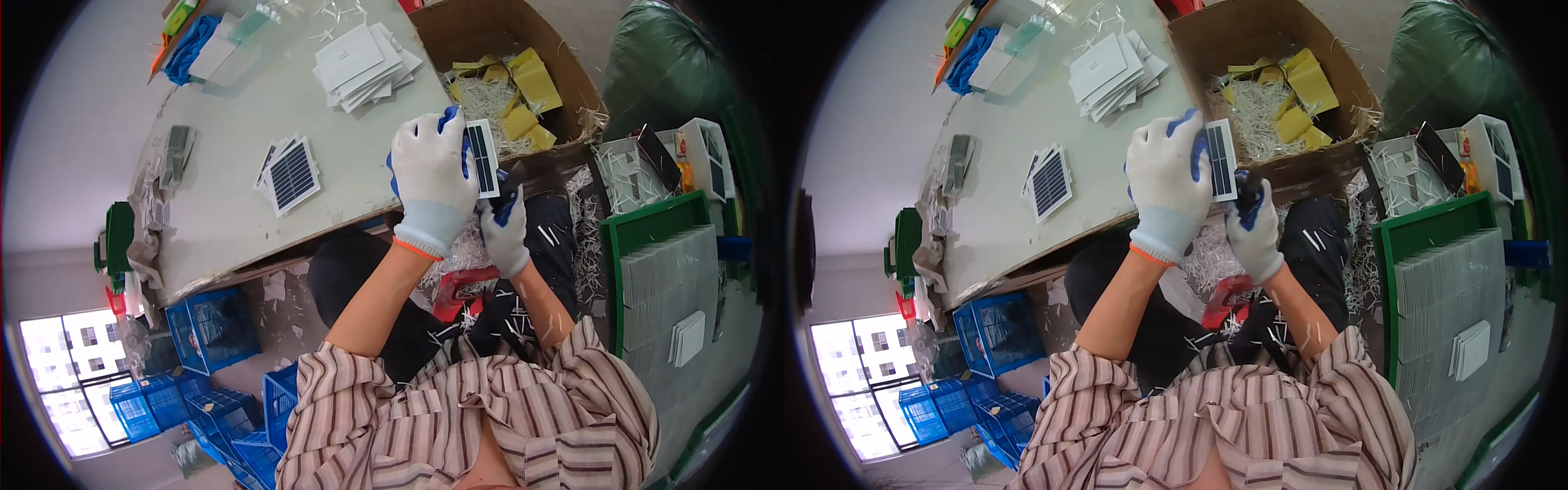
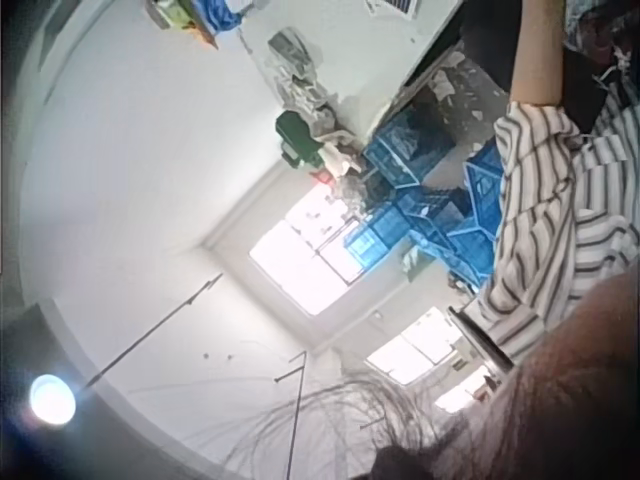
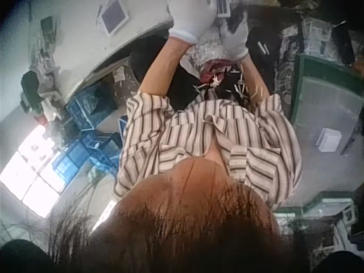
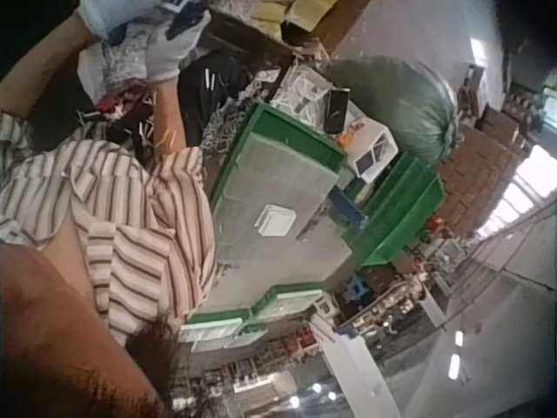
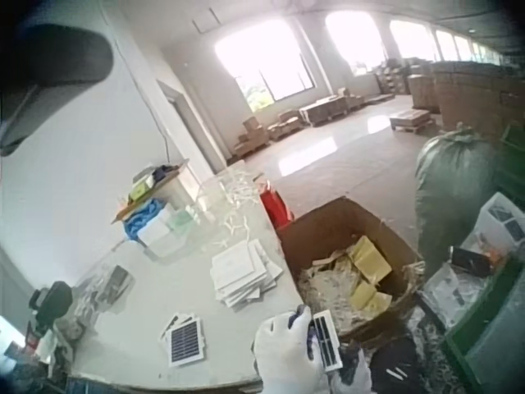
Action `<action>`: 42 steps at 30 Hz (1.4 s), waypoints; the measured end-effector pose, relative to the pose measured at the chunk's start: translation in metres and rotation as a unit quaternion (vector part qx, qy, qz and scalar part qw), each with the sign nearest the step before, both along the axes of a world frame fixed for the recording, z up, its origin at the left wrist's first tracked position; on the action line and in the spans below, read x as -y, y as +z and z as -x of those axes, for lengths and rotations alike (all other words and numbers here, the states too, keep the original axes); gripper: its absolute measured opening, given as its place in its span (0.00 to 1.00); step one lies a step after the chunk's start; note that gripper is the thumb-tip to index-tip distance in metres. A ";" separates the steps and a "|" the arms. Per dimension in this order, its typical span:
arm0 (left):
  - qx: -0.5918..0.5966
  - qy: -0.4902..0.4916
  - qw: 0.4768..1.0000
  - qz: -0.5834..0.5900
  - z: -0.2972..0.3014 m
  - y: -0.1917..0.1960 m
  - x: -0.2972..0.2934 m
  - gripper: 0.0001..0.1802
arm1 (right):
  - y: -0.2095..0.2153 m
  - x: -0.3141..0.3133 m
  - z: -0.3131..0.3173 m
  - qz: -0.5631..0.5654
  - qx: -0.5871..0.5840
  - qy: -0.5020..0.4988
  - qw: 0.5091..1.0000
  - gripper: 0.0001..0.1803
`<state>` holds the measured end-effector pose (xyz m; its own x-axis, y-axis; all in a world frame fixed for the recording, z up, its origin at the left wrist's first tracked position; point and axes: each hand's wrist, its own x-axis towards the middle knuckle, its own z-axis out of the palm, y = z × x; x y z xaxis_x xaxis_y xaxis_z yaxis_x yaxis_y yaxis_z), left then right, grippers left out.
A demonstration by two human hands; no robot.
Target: Use a utility knife to trim the edges of small solar panels and stack them in a container.
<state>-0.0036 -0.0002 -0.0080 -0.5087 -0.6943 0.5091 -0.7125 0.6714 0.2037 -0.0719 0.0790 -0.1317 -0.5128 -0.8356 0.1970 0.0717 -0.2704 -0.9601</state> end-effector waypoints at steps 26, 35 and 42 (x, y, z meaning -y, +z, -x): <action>-0.050 -0.047 0.997 -0.018 -0.005 0.000 0.005 0.23 | 0.014 0.018 0.029 -0.011 0.060 0.225 0.972 0.08; 0.016 0.023 1.000 0.001 0.002 0.001 0.003 0.25 | 0.002 0.001 0.006 0.001 0.006 0.026 1.000 0.18; 0.023 0.023 0.999 0.005 0.008 0.002 0.001 0.24 | -0.028 0.055 -0.016 0.041 0.310 -0.020 0.950 0.24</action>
<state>-0.0119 -0.0013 -0.0056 -0.4994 -0.7125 0.4928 -0.7512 0.6395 0.1634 -0.0558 0.0242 -0.1594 -0.5828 -0.8077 -0.0897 0.6040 -0.3566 -0.7127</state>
